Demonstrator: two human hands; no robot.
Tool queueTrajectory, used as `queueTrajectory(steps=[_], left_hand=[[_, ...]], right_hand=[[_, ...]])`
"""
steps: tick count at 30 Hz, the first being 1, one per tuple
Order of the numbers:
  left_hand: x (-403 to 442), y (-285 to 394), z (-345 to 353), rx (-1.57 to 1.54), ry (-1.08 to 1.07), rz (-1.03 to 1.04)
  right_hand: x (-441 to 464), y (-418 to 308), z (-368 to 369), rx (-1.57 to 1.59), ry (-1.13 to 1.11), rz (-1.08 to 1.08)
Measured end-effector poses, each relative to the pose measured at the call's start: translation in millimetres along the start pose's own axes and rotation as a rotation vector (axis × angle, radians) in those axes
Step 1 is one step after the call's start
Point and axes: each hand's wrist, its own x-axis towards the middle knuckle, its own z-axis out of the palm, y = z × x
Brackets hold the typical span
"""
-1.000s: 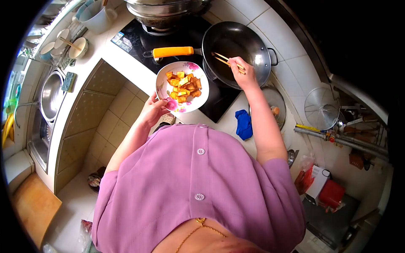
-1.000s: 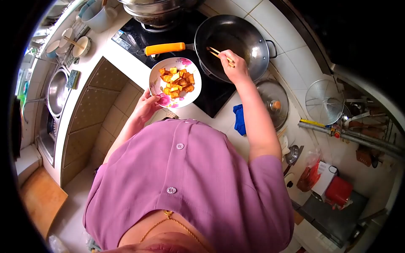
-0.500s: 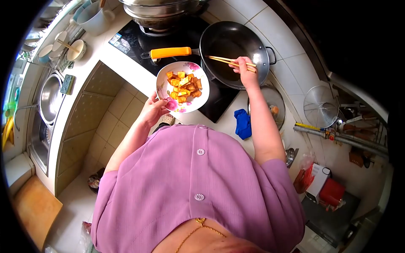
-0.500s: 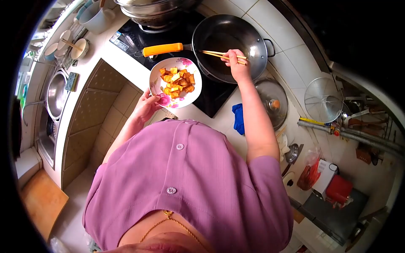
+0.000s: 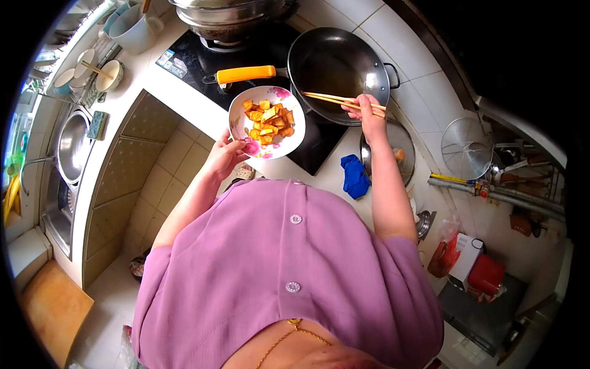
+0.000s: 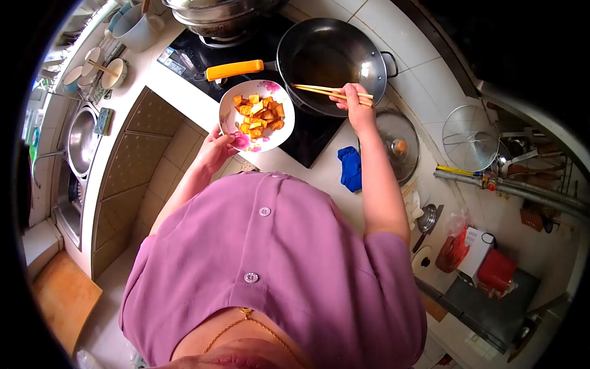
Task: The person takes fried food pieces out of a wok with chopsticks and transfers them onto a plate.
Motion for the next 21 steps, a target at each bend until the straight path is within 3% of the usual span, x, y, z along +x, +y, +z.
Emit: queueTrajectory(steps=[5, 9, 13, 19, 21], left_hand=[[-0.1, -0.4, -1.3, 0.014, 0.012, -0.004], [1.8, -1.7, -5.8, 0.012, -0.021, 0.001], [3.2, -1.2, -9.1, 0.032, -0.039, -0.030], [10.5, 3.6, -18.3, 0.122, -0.090, -0.127], [16.4, 12.2, -12.3, 0.164, -0.123, -0.156]], right_hand=[[-27.3, -23.0, -3.9, 0.060, 0.040, -0.069], [-62.1, -42.3, 6.0, 0.054, -0.082, -0.187], [-90.6, -48.3, 31.9, -0.099, -0.197, -0.122], [-122.5, -60.3, 33.9, 0.070, -0.079, -0.182], [-129.8, -57.5, 38.9, 0.140, -0.005, -0.058]])
